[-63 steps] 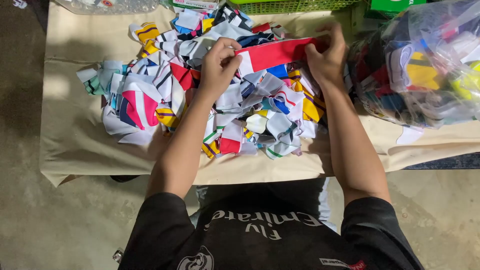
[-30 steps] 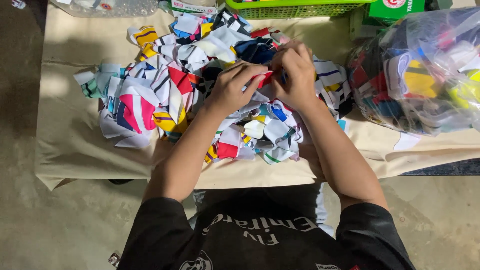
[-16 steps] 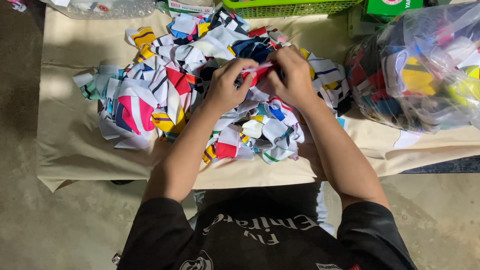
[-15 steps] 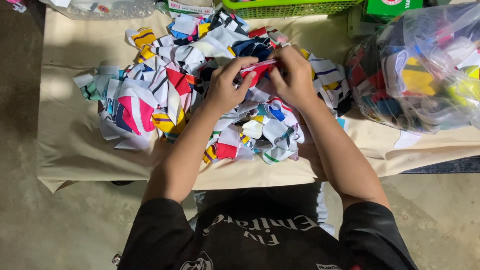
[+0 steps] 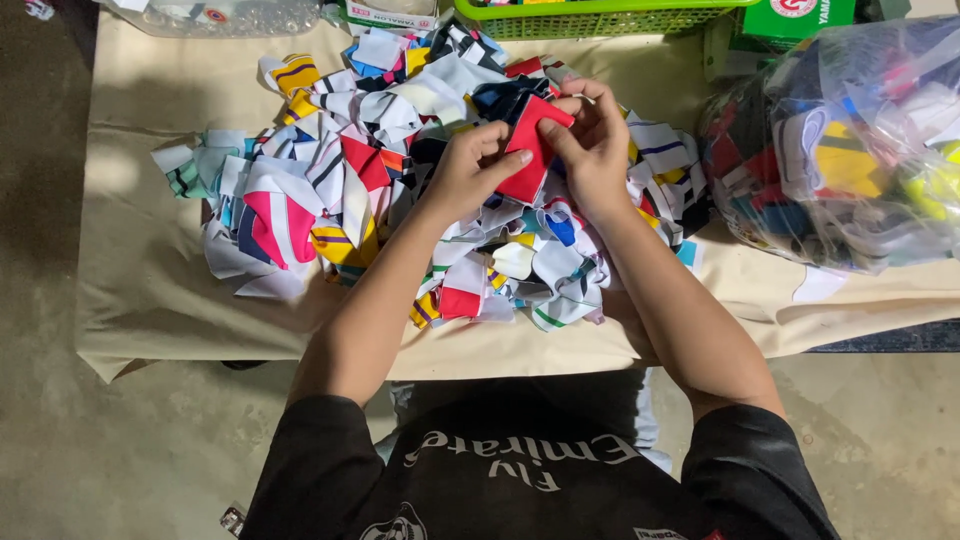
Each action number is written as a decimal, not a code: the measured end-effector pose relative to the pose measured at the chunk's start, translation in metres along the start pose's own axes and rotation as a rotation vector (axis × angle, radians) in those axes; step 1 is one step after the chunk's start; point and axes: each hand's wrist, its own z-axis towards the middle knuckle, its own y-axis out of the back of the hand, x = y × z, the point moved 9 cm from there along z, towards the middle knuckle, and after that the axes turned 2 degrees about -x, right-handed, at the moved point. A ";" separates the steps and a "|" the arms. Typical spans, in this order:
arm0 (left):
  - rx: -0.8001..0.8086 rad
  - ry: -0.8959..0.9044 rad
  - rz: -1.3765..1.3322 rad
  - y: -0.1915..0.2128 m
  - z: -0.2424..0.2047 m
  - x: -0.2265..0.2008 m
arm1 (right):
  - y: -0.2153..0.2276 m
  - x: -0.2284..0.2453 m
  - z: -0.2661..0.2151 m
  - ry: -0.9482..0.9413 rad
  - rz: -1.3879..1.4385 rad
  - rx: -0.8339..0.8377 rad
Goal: Sorting through a pile of colorful fabric scraps on a table, inspecting individual pieces, and placing some into a large plastic bag.
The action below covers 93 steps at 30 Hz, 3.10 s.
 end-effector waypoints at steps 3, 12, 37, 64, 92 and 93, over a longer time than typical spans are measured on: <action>-0.075 0.102 0.000 0.010 0.002 0.008 | 0.009 -0.041 -0.003 -0.345 0.165 -0.059; -0.239 0.209 -0.482 0.037 0.007 0.051 | -0.003 -0.047 -0.009 -0.354 -0.169 0.149; 0.015 0.029 -0.155 -0.002 0.002 0.010 | -0.018 -0.023 -0.008 -0.334 0.187 0.208; -0.098 -0.194 0.146 0.010 0.006 0.010 | -0.022 -0.003 -0.011 -0.164 -0.153 0.273; -0.124 -0.138 0.095 0.019 0.011 0.019 | -0.021 0.037 0.005 0.093 -0.792 0.471; -0.102 -0.139 0.137 0.014 0.012 0.021 | -0.020 0.040 0.003 0.115 -0.823 0.482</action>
